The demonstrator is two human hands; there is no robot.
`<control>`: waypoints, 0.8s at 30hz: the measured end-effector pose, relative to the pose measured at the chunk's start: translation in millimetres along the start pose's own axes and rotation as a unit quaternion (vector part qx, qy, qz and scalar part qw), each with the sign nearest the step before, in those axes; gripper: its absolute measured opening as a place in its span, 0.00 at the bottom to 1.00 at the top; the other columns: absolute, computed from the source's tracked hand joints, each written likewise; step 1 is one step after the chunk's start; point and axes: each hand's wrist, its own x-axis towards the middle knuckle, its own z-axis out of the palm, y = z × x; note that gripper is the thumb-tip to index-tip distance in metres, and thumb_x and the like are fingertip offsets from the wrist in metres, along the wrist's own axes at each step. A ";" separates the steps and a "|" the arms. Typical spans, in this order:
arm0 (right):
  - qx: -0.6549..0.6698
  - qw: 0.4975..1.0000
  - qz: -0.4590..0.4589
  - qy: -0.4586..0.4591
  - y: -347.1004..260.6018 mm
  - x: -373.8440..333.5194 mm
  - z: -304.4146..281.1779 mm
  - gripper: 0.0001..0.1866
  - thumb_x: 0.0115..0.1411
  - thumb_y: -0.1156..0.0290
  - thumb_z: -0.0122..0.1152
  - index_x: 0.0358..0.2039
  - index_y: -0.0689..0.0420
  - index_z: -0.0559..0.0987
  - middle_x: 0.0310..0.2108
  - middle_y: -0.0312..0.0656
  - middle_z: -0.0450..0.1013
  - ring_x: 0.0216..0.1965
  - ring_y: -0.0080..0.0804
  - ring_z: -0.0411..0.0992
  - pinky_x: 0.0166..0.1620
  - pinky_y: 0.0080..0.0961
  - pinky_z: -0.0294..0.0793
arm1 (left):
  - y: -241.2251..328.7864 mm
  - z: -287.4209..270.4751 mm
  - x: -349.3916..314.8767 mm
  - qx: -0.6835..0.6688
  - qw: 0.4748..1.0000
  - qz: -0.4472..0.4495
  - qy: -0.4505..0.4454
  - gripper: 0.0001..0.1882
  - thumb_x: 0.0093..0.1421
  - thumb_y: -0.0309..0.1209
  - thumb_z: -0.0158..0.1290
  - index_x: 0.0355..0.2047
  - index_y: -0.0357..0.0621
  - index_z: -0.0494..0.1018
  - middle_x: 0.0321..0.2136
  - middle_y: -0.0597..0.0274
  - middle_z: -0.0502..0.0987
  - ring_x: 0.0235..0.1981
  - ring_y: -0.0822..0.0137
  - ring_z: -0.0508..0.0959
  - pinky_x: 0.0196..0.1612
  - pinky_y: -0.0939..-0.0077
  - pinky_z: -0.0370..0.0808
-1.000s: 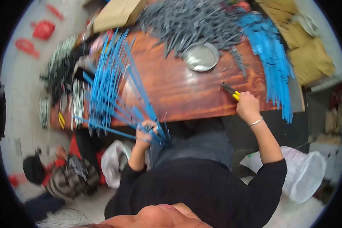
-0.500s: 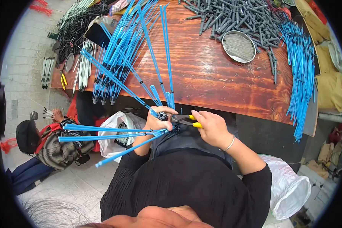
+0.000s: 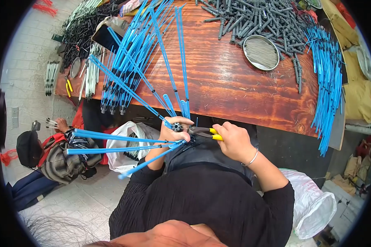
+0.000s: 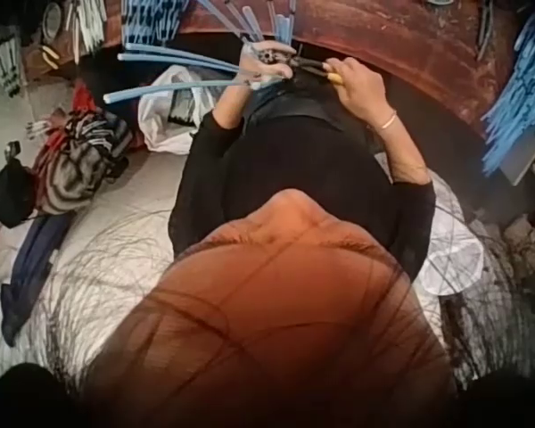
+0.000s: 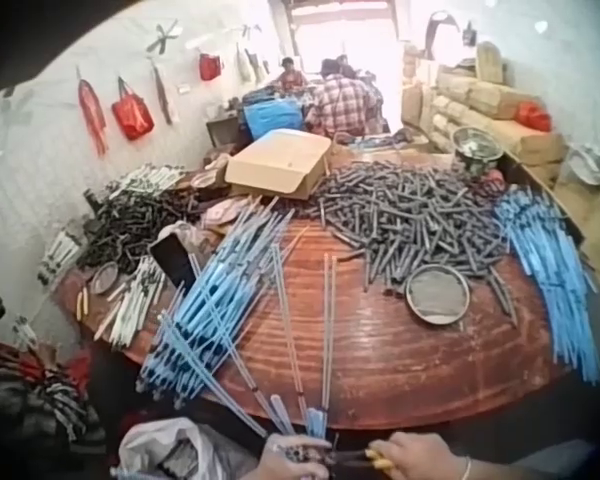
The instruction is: Assembling and preparing bundles of blue electrical wires by attaching components and using pliers.
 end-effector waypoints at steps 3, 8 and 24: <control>-0.005 1.000 0.006 0.012 4.7 0.8 -1.9 0.24 0.43 0.77 0.58 0.45 0.56 0.70 0.30 0.43 0.68 0.30 0.43 0.70 0.31 0.33 0.70 | 1.7 3.8 1.9 0.010 1.000 0.008 -0.019 0.32 0.30 0.48 0.69 0.30 0.34 0.77 0.14 0.64 0.73 0.16 0.76 0.72 0.21 0.83 0.67; 0.009 1.000 -0.005 0.021 3.4 0.9 4.3 0.26 0.42 0.75 0.60 0.46 0.56 0.70 0.32 0.42 0.69 0.33 0.39 0.71 0.33 0.33 0.71 | 4.0 5.0 -1.4 0.023 1.000 0.000 -0.012 0.33 0.29 0.49 0.69 0.30 0.34 0.77 0.16 0.62 0.75 0.18 0.74 0.74 0.24 0.82 0.69; -0.094 0.983 -0.066 0.141 1.9 3.9 16.9 0.28 0.40 0.76 0.59 0.47 0.61 0.70 0.29 0.43 0.67 0.31 0.40 0.67 0.38 0.33 0.68 | 9.8 2.2 -3.0 0.032 0.999 -0.009 -0.037 0.34 0.30 0.50 0.68 0.30 0.33 0.76 0.21 0.61 0.78 0.22 0.74 0.76 0.27 0.82 0.71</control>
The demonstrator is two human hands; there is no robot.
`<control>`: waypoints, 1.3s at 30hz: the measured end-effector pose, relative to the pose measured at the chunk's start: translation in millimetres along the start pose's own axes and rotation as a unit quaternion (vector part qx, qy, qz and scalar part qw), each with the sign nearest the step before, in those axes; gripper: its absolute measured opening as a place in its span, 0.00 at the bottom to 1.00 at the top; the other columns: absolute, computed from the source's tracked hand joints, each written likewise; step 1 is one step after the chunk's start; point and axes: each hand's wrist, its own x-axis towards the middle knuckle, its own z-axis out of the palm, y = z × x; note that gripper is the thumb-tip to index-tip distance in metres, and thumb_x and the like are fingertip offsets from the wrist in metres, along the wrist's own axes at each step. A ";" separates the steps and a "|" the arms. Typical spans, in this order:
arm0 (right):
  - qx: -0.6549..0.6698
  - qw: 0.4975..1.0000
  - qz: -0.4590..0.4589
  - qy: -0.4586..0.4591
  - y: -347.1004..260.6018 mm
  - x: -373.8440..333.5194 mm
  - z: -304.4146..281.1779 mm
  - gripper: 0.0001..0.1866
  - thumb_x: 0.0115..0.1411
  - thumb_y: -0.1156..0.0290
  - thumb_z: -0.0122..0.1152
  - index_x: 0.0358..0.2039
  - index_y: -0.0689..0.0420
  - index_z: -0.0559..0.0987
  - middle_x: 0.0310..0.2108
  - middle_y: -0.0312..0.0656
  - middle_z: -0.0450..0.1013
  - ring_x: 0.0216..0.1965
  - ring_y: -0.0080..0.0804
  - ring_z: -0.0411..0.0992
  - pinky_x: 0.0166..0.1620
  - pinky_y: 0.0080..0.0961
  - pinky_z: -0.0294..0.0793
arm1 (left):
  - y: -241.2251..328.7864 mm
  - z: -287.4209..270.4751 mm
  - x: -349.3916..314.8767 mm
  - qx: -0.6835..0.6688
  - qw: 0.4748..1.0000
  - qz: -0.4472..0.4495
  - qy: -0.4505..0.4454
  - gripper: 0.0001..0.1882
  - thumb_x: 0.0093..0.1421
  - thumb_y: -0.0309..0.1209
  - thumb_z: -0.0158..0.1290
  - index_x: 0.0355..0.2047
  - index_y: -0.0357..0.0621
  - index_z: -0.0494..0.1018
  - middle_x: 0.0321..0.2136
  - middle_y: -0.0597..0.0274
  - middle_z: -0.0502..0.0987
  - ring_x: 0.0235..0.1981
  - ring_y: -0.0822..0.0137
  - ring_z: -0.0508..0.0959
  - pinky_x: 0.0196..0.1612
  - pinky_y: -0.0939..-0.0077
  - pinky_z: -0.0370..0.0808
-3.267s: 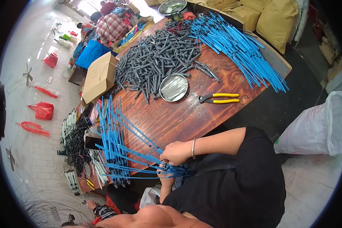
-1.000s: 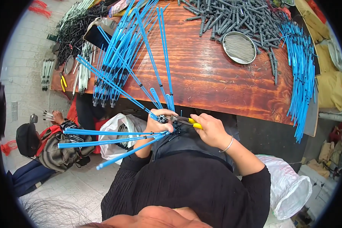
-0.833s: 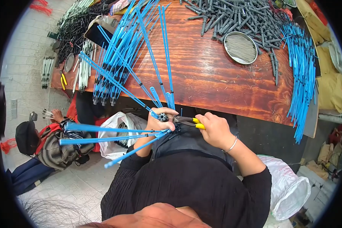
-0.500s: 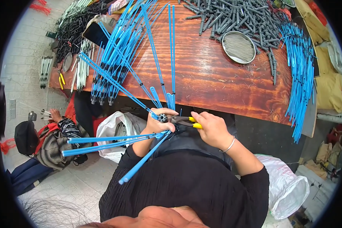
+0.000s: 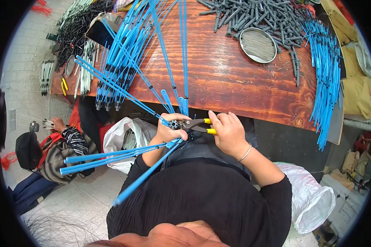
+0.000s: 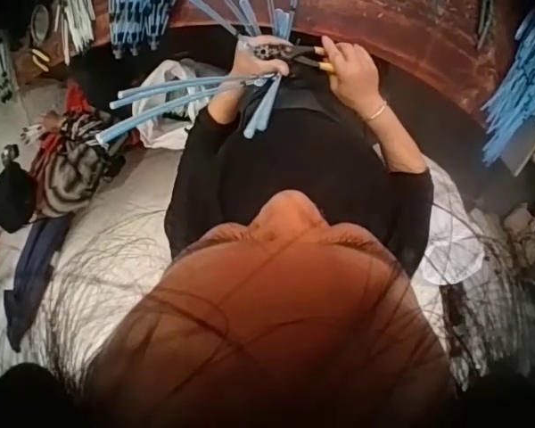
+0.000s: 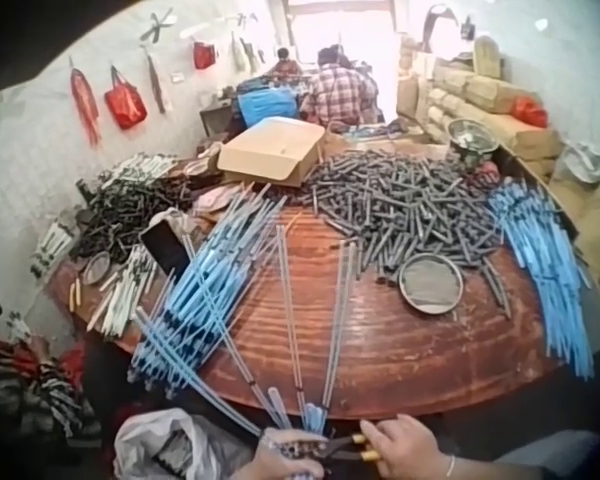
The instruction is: Assembling and preparing bundles of blue electrical wires by attaching components and using pliers.
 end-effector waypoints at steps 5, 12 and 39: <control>-0.007 1.000 0.018 -0.022 -1.2 0.5 -1.9 0.25 0.41 0.76 0.58 0.44 0.61 0.71 0.28 0.42 0.65 0.30 0.39 0.67 0.37 0.33 0.67 | -0.2 3.4 1.1 0.001 0.999 0.032 0.006 0.34 0.30 0.50 0.68 0.30 0.32 0.76 0.20 0.63 0.77 0.21 0.76 0.74 0.25 0.83 0.70; 0.004 0.993 0.033 -0.113 -1.1 -3.1 -17.9 0.23 0.37 0.74 0.61 0.39 0.61 0.71 0.26 0.41 0.65 0.29 0.41 0.68 0.32 0.32 0.68 | -4.7 -6.0 5.5 -0.020 0.999 0.021 -0.030 0.36 0.29 0.53 0.67 0.29 0.32 0.76 0.19 0.63 0.76 0.19 0.75 0.74 0.23 0.83 0.69; 0.687 0.408 0.327 -0.504 34.5 -21.9 -11.0 0.19 0.55 0.57 0.58 0.34 0.61 0.70 0.22 0.42 0.71 0.14 0.26 0.68 0.18 0.20 0.68 | -14.8 1.7 26.3 -0.007 0.987 0.115 -0.114 0.32 0.29 0.56 0.67 0.18 0.37 0.72 0.13 0.65 0.73 0.14 0.74 0.72 0.18 0.83 0.66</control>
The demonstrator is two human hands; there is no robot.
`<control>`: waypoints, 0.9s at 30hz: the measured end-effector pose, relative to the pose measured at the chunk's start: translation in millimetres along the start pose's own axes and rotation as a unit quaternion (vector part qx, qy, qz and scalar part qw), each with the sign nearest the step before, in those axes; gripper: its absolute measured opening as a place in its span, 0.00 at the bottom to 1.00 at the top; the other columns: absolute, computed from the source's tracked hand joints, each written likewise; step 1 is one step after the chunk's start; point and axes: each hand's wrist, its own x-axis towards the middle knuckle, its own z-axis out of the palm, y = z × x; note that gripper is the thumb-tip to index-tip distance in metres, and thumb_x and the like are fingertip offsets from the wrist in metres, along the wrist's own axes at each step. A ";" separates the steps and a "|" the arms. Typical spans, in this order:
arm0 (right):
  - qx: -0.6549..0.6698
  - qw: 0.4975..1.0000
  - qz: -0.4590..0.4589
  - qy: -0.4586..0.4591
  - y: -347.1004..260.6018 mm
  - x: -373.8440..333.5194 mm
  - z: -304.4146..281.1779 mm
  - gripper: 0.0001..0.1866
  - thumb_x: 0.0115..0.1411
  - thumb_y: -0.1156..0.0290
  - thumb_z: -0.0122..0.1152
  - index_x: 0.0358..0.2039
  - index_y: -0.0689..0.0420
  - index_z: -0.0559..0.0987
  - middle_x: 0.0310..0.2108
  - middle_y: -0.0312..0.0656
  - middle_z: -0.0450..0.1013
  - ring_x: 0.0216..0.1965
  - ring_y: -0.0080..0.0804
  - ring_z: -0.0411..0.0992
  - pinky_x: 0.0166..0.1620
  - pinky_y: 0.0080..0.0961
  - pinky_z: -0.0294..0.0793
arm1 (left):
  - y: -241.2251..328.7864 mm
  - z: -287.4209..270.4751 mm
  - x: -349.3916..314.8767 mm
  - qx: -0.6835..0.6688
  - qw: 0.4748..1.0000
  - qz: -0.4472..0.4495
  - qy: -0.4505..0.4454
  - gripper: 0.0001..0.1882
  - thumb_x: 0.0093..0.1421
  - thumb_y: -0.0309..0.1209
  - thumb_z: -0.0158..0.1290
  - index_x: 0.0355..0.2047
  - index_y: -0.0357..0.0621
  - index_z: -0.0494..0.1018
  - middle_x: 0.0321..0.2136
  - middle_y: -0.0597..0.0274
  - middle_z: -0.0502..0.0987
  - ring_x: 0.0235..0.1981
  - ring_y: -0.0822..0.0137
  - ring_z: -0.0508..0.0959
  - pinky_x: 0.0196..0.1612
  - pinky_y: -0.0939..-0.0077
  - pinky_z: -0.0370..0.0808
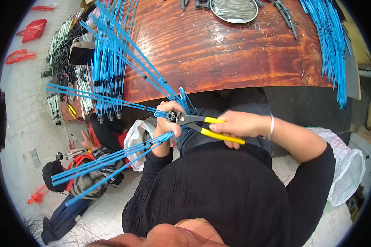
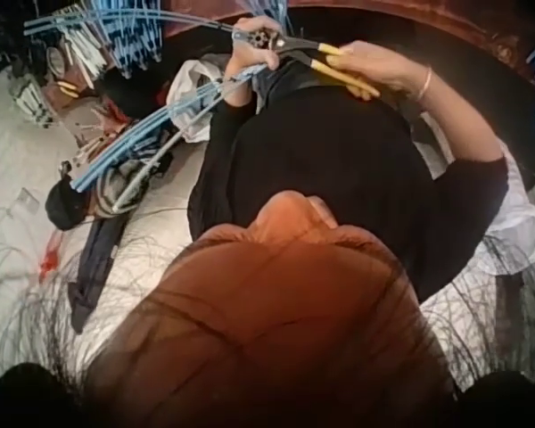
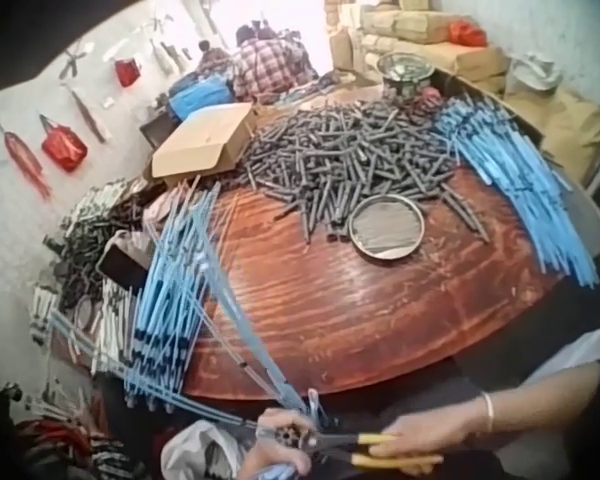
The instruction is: Assembling and preparing bundles of blue electrical wires by attaching components and using pliers.
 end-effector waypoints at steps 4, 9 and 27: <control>-0.186 0.976 -0.037 0.106 -20.1 -16.1 28.6 0.19 0.56 0.57 0.58 0.34 0.62 0.70 0.20 0.42 0.71 0.14 0.26 0.68 0.18 0.20 0.68 | 2.7 -3.8 -2.6 0.043 0.999 0.019 -0.007 0.27 0.26 0.44 0.71 0.19 0.38 0.71 0.13 0.66 0.72 0.14 0.73 0.73 0.19 0.83 0.66; -0.694 0.412 -0.394 0.440 -14.2 -15.6 32.0 0.17 0.57 0.59 0.56 0.32 0.63 0.70 0.18 0.41 0.70 0.12 0.26 0.67 0.17 0.21 0.68 | 1.6 3.3 -2.4 0.080 0.995 -0.003 0.053 0.31 0.29 0.56 0.68 0.17 0.39 0.70 0.14 0.67 0.72 0.15 0.76 0.71 0.18 0.84 0.65; -0.606 0.645 -0.204 0.420 3.6 7.4 2.8 0.26 0.43 0.76 0.58 0.47 0.57 0.67 0.36 0.47 0.66 0.39 0.46 0.67 0.43 0.38 0.66 | -0.6 11.7 -11.0 0.017 0.995 -0.067 0.074 0.30 0.29 0.44 0.72 0.24 0.41 0.66 0.21 0.69 0.69 0.19 0.82 0.66 0.21 0.87 0.62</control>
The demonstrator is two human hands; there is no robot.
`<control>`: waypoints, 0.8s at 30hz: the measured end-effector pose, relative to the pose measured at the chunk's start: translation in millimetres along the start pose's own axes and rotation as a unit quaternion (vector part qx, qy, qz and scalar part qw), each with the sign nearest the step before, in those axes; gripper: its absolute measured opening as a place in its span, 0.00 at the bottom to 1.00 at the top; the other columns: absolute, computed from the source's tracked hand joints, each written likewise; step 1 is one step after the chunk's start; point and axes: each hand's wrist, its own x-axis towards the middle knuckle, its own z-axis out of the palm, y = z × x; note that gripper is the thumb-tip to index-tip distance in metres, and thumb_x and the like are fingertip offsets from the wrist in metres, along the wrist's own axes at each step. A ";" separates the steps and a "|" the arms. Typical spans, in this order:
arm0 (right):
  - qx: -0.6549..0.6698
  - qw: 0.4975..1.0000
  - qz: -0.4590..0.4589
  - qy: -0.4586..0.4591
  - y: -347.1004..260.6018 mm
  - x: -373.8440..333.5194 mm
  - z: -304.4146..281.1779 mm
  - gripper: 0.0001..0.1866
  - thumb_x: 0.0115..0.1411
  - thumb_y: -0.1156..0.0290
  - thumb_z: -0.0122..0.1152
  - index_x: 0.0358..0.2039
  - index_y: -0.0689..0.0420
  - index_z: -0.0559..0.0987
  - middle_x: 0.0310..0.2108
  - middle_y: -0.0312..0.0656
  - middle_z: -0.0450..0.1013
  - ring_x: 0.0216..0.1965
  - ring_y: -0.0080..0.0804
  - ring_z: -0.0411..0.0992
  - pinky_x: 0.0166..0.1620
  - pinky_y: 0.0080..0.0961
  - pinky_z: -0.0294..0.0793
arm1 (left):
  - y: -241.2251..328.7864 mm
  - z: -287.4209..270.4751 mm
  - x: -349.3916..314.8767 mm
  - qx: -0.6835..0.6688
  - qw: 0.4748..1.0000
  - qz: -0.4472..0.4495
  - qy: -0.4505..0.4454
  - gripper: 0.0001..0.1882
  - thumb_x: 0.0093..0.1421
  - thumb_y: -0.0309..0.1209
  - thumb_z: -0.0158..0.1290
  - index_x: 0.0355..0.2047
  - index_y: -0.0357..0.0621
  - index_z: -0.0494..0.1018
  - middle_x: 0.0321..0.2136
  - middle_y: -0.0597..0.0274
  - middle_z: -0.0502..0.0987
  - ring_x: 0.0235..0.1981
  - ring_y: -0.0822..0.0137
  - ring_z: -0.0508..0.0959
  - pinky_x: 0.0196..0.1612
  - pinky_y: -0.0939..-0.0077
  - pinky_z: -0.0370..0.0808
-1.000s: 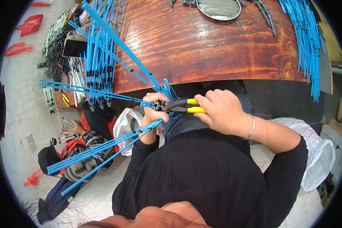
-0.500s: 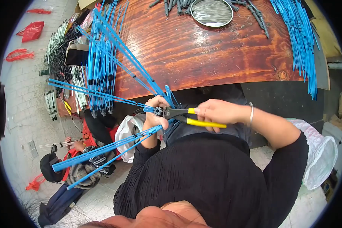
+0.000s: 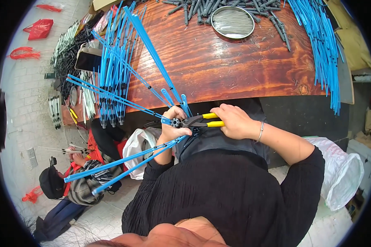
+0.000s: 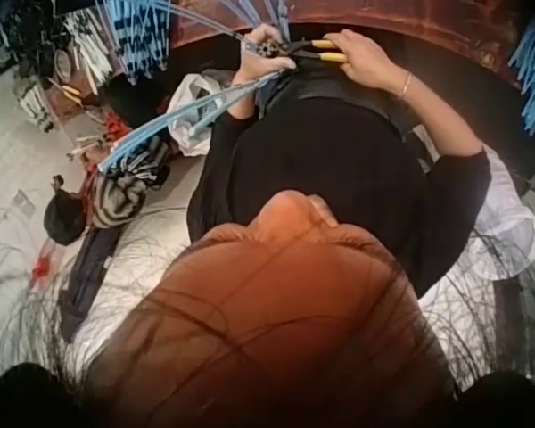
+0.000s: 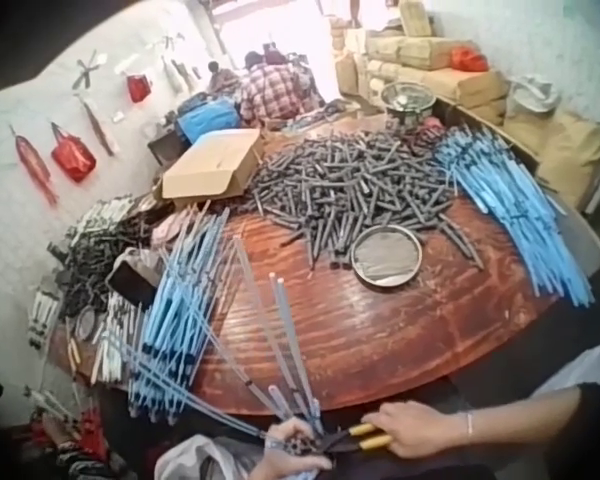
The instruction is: Assembling and preparing bundles of blue electrical wires by attaching components and using pliers.
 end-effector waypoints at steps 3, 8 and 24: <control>0.021 0.999 0.020 -0.027 0.8 -0.9 -0.8 0.27 0.43 0.77 0.58 0.47 0.57 0.66 0.39 0.47 0.65 0.41 0.47 0.66 0.44 0.38 0.66 | 3.5 4.2 2.5 -0.004 1.000 0.009 0.003 0.31 0.28 0.43 0.73 0.23 0.42 0.65 0.19 0.71 0.67 0.18 0.82 0.64 0.21 0.87 0.60; -0.001 1.000 -0.004 -0.003 2.4 -2.6 -3.4 0.24 0.43 0.76 0.58 0.44 0.57 0.67 0.35 0.47 0.65 0.39 0.47 0.65 0.41 0.38 0.66 | 4.2 8.0 3.4 0.005 0.999 0.033 0.007 0.30 0.27 0.41 0.73 0.21 0.45 0.63 0.14 0.76 0.62 0.16 0.83 0.60 0.18 0.86 0.56; -0.164 0.982 -0.008 0.090 -3.3 -7.5 -13.8 0.14 0.44 0.59 0.62 0.21 0.55 0.70 0.17 0.41 0.70 0.20 0.41 0.71 0.24 0.36 0.69 | 19.2 15.4 4.6 0.091 0.996 0.024 0.005 0.21 0.37 0.37 0.67 0.21 0.42 0.65 0.11 0.73 0.65 0.13 0.83 0.62 0.18 0.87 0.57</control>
